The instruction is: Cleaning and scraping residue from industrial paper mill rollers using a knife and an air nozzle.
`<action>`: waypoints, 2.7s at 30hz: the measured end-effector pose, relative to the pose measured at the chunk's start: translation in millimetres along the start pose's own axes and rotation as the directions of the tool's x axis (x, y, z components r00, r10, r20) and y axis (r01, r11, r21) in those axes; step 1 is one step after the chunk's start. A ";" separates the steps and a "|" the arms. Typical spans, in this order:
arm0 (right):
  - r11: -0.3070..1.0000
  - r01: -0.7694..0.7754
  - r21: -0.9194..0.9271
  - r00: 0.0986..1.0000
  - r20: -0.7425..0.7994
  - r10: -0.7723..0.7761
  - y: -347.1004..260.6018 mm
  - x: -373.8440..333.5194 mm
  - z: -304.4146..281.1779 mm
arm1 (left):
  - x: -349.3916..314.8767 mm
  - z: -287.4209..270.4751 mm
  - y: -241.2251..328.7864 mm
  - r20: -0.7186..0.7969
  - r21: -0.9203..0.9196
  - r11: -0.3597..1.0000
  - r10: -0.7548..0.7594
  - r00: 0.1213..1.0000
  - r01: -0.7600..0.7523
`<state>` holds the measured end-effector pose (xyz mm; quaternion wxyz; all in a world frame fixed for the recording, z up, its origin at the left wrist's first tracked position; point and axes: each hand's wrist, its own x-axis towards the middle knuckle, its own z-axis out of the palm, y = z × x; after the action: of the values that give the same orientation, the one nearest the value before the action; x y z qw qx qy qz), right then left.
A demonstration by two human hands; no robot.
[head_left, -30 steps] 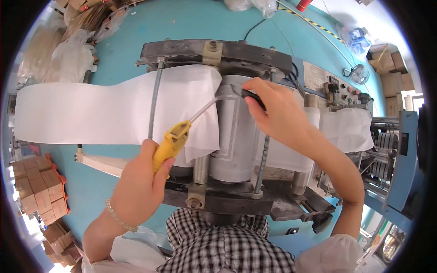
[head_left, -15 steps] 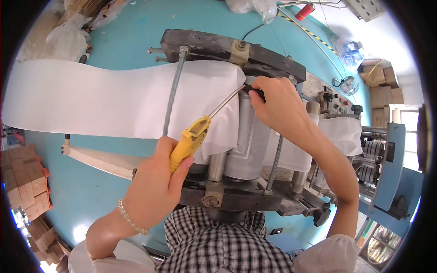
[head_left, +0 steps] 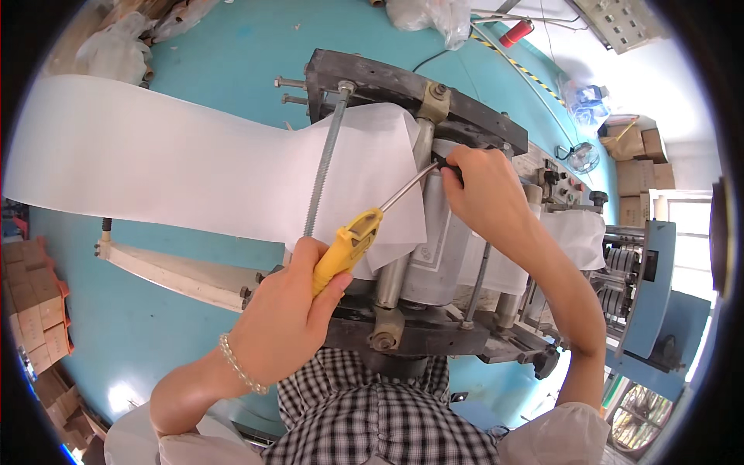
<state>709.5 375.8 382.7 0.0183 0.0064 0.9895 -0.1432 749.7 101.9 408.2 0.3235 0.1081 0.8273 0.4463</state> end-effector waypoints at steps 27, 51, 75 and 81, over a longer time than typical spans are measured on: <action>0.998 0.022 -0.061 0.997 -0.072 -0.026 1.5 -8.2 13.9 | 2.9 0.0 -7.7 0.019 -0.063 0.996 0.058 0.998 -0.057; 0.954 -0.038 -0.299 0.998 0.030 0.050 -19.1 -13.9 10.4 | 0.6 -4.2 -4.1 0.051 -0.083 0.996 0.023 0.998 -0.019; 0.423 -0.170 0.890 0.949 0.032 0.315 127.8 -105.6 -36.4 | -25.8 15.2 60.7 0.133 -0.064 0.958 -0.271 0.953 0.281; 0.348 -0.283 0.894 0.941 0.187 0.283 164.5 -116.6 7.4 | -3.5 31.9 90.9 0.115 0.050 0.926 -0.378 0.919 0.375</action>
<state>829.3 530.5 333.4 0.0360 0.1858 0.7333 -0.6530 762.6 174.1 470.6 0.4518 -0.0214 0.8172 0.3573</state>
